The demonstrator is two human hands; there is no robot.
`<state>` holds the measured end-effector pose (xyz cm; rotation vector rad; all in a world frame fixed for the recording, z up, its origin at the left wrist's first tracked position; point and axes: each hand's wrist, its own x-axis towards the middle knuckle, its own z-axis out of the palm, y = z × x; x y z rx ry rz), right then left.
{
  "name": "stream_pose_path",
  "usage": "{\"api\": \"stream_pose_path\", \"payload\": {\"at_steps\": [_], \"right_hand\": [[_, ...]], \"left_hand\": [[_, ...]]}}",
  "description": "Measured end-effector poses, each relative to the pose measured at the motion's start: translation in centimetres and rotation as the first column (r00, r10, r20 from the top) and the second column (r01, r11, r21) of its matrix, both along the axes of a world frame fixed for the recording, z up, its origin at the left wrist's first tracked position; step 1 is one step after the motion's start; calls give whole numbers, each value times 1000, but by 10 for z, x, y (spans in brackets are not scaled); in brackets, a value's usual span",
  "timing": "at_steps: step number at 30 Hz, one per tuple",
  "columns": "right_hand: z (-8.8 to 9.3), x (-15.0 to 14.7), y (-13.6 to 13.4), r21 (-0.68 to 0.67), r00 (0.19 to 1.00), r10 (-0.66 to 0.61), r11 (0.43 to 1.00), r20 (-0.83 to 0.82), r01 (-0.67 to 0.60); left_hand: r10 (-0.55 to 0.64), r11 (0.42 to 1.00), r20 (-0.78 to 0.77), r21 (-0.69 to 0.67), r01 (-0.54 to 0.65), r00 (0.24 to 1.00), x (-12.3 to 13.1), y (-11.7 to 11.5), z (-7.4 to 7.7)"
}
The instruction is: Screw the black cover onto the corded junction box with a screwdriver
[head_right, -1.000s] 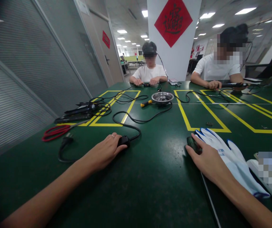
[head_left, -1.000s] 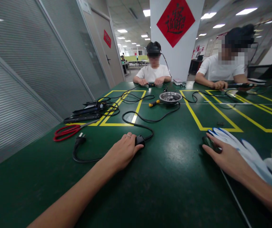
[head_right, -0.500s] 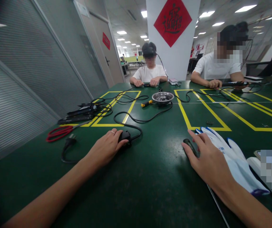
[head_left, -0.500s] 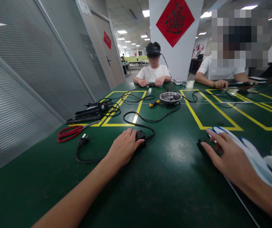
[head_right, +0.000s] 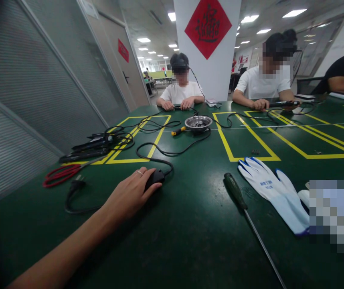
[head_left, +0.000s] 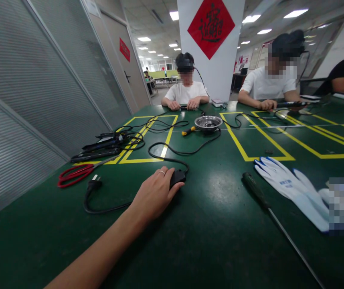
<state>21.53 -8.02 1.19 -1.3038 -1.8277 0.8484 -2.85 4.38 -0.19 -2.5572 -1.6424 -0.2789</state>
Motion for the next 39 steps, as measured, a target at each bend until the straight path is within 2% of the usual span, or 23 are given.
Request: {"api": "stream_pose_path", "payload": {"at_steps": [3,5,7,9,11,13,16,18,20,21,23,25,28,33,39], "right_hand": [[10,-3,12,-23,998,-57,998,-40,56],[11,-7,27,-145,991,-92,986,-99,77],[5,-12,44,-314,970,-58,949,-234,-19],[-5,-16,56,-392,900,29,893,-435,-219],[-15,-16,63,-389,804,62,851,-591,-352],[-23,-14,65,-404,745,15,833,-667,-379],[-30,-6,70,-433,666,-120,839,-736,-328],[-31,1,76,-439,578,-207,848,-790,-297],[-31,9,84,-460,496,-280,840,-822,-288],[-30,13,87,-475,468,-311,832,-827,-286],[-29,19,92,-501,438,-356,819,-826,-280],[-30,22,95,-520,420,-389,812,-820,-265],[-34,24,97,-535,398,-418,807,-817,-250],[-43,28,101,-564,391,-463,802,-795,-196],[-46,34,106,-591,397,-509,799,-764,-112]], "left_hand": [[-66,997,184,-37,74,981,11,-16,3],[-145,980,304,-85,178,942,20,-30,5],[-184,967,399,-92,238,898,27,-43,4],[-190,952,454,-130,276,870,34,-52,3],[-170,942,477,-178,284,862,37,-57,1],[-157,934,476,-213,287,865,37,-57,1],[-209,940,422,-161,300,882,32,-47,2],[-192,972,290,-77,223,938,25,-37,2],[-5,1000,106,19,3,994,16,-25,-1],[96,995,22,31,-97,995,10,-20,-5],[215,975,-124,-27,-220,969,-1,-11,-13],[231,967,-208,-62,-248,951,-10,-5,-21],[193,974,-198,-78,-212,961,-18,2,-26],[161,980,-71,-106,-168,984,-20,13,-16],[230,973,2,-26,-230,973,-17,13,-5]]}}
